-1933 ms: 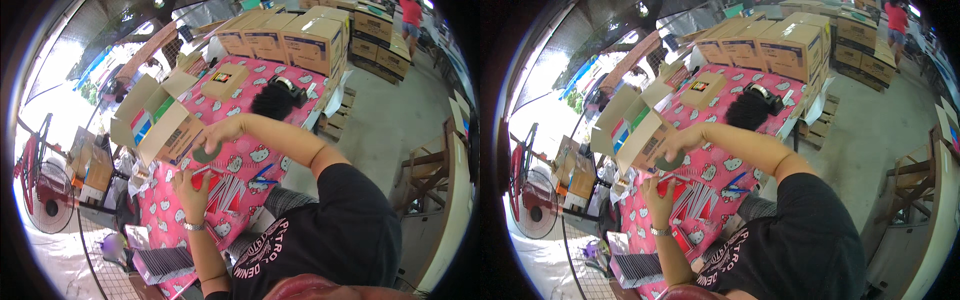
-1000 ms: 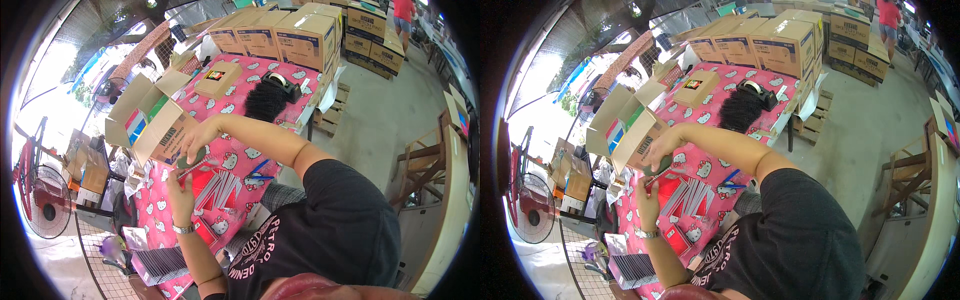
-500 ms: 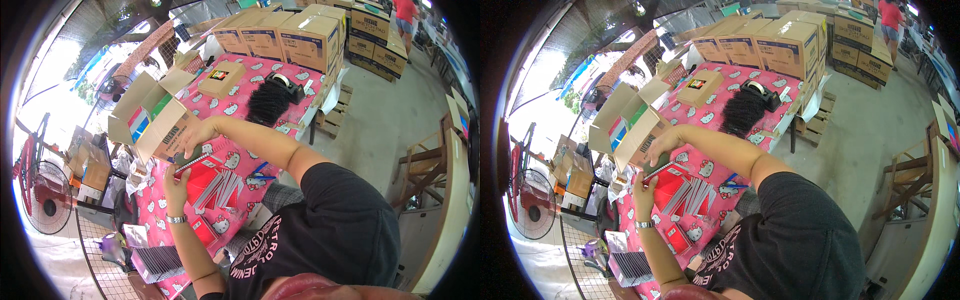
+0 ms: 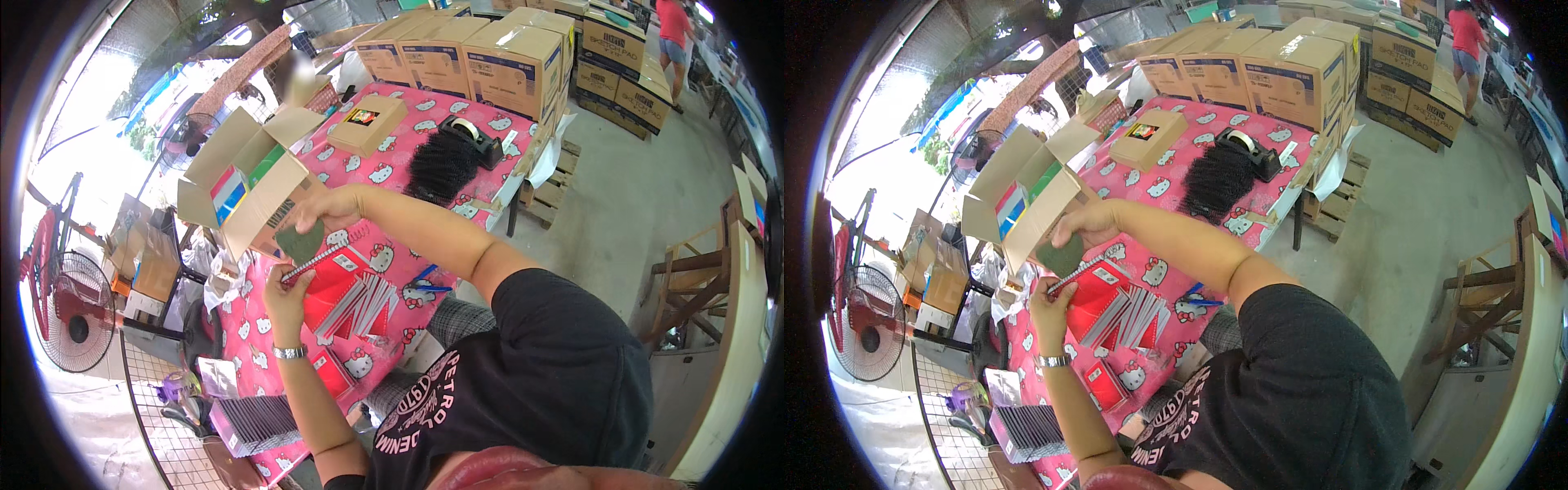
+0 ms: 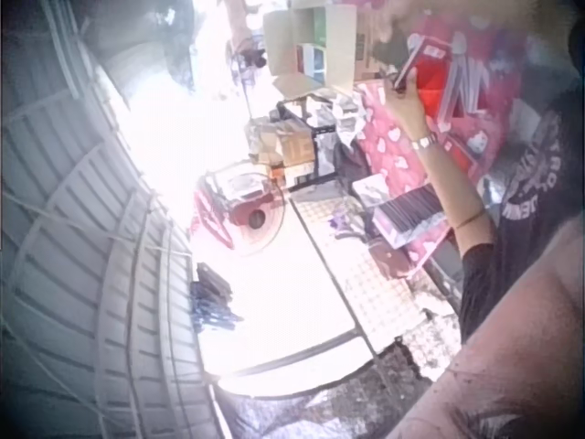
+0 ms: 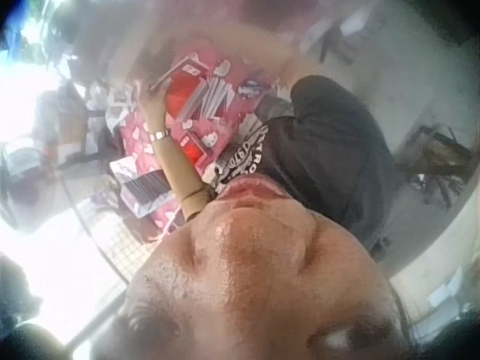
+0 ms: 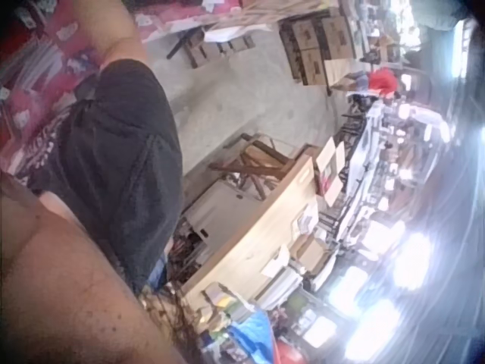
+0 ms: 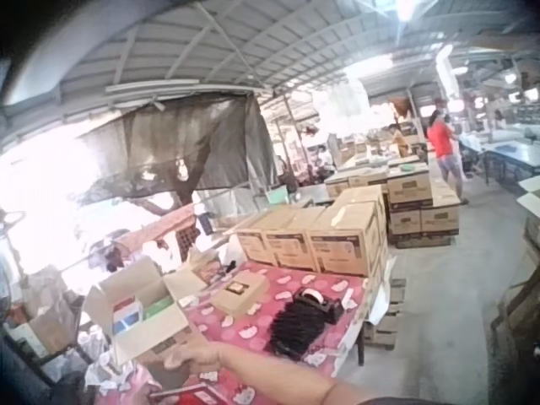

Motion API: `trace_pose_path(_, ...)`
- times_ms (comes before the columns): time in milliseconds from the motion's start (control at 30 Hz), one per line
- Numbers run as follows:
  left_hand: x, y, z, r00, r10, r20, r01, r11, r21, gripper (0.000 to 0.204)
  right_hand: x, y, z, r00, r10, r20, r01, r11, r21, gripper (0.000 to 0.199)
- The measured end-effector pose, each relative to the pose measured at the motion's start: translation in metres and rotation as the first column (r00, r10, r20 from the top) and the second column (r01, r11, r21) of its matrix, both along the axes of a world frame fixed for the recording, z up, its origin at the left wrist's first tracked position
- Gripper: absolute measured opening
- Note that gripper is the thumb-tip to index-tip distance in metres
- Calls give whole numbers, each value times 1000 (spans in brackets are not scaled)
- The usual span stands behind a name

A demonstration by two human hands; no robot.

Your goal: The person assembles notebooks by threading metal coils through the punched holes of paper stacks and covers, using pliers to crimp the ends of the coils.

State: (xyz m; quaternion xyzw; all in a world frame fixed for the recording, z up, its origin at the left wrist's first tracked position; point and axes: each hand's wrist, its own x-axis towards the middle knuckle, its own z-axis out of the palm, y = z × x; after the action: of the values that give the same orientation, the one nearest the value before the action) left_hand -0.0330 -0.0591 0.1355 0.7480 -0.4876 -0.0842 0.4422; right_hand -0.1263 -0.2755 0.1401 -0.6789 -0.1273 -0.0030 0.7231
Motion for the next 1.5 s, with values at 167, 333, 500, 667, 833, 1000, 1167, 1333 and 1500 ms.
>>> trace_pose_path(167,0,9,-1,979,68,-195,-83,994,-68,22,13,-29,-69,913,-408,-16,378,858,-349,49)
trace_pose_path(333,-32,-16,6,942,-56,-331,-39,961,-272,19,-69,-59,-250,573,-781,250,496,88,-864,68)
trace_pose_path(500,-5,30,-25,943,141,-302,-208,957,-203,23,-102,56,-252,521,-756,395,555,-51,-830,76)
trace_pose_path(667,-32,6,-17,977,87,-192,-159,903,-399,19,-163,70,-275,613,-664,429,377,-231,-897,70)
trace_pose_path(833,-21,11,-10,961,201,-191,-231,962,-149,23,-160,51,-262,627,-677,385,317,-228,-920,63)
trace_pose_path(1000,-20,7,-19,987,89,-135,-135,916,-377,25,-145,23,-249,319,-946,52,828,251,-501,42)
trace_pose_path(1167,-10,16,-17,953,120,-278,-159,980,-120,16,-129,52,-137,575,-798,-179,732,406,547,43)
trace_pose_path(1333,-12,15,-22,962,69,-265,-135,962,-237,18,-112,114,-33,493,-695,523,864,461,-203,43)
trace_pose_path(1500,-18,17,-29,904,-16,-428,-140,933,-331,20,-82,136,-18,455,-549,701,890,243,-386,47)
